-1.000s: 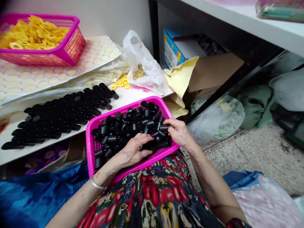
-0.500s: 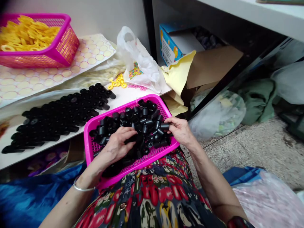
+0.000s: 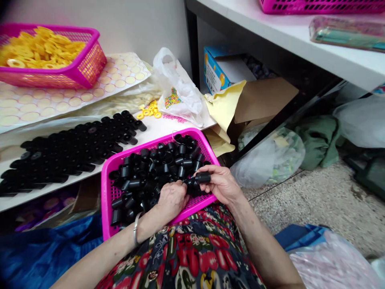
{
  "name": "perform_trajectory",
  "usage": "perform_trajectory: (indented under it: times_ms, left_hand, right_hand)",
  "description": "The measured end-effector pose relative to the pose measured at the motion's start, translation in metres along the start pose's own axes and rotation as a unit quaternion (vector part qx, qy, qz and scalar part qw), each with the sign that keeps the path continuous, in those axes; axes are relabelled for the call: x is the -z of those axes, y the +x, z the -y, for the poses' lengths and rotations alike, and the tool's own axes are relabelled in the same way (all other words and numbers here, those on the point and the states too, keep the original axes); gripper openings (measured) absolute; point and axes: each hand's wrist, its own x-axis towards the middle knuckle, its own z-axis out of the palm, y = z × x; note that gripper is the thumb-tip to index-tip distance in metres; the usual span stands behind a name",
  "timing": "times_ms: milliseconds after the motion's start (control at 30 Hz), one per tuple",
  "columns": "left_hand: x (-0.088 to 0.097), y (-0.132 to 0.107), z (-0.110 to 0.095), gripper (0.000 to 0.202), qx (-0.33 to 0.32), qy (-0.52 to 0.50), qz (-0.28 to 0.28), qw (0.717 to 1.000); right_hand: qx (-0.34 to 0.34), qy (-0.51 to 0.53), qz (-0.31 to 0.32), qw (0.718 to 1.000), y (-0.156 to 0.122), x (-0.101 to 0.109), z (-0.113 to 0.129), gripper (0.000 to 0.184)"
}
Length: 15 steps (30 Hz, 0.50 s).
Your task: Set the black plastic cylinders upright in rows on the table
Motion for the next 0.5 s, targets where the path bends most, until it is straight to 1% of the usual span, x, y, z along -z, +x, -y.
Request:
perform_trajectory:
  times_ms: [67, 100, 133, 200, 267, 300, 367, 433, 500]
  left_hand:
    - [-0.001, -0.002, 0.009, 0.016, -0.005, -0.081, -0.05, 0.995]
    - [0.001, -0.004, 0.013, 0.015, 0.003, -0.145, -0.081, 0.986]
    - [0.003, -0.006, 0.018, 0.014, 0.015, -0.219, -0.108, 0.97]
    - [0.011, -0.009, 0.024, 0.018, 0.037, -0.371, -0.132, 0.918]
    - [0.02, -0.012, 0.028, 0.022, 0.032, -0.486, -0.134, 0.863]
    - [0.024, -0.013, 0.029, 0.023, 0.024, -0.521, -0.138, 0.842]
    - [0.028, -0.014, 0.032, 0.021, 0.011, -0.553, -0.157, 0.818]
    - [0.029, -0.014, 0.035, 0.021, 0.007, -0.563, -0.179, 0.807]
    - [0.026, -0.013, 0.039, 0.022, 0.004, -0.573, -0.187, 0.798]
  right_hand:
    - [-0.022, 0.032, 0.027, 0.999, -0.001, -0.004, -0.001, 0.023]
    - [-0.034, 0.044, 0.042, 0.998, -0.001, -0.006, 0.0, 0.023]
    - [-0.045, 0.054, 0.054, 0.996, -0.001, -0.009, 0.0, 0.023]
    - [-0.055, 0.066, 0.07, 0.994, 0.001, -0.015, 0.0, 0.027]
    - [-0.038, 0.061, 0.068, 0.995, 0.003, -0.022, 0.0, 0.028]
    - [-0.021, 0.048, 0.064, 0.997, 0.005, -0.026, -0.001, 0.029]
    - [0.017, -0.003, 0.052, 0.998, 0.008, -0.034, -0.001, 0.032]
    - [0.051, -0.085, 0.05, 0.994, 0.01, -0.041, -0.001, 0.032]
    - [0.088, -0.185, 0.062, 0.977, 0.01, -0.046, 0.002, 0.033]
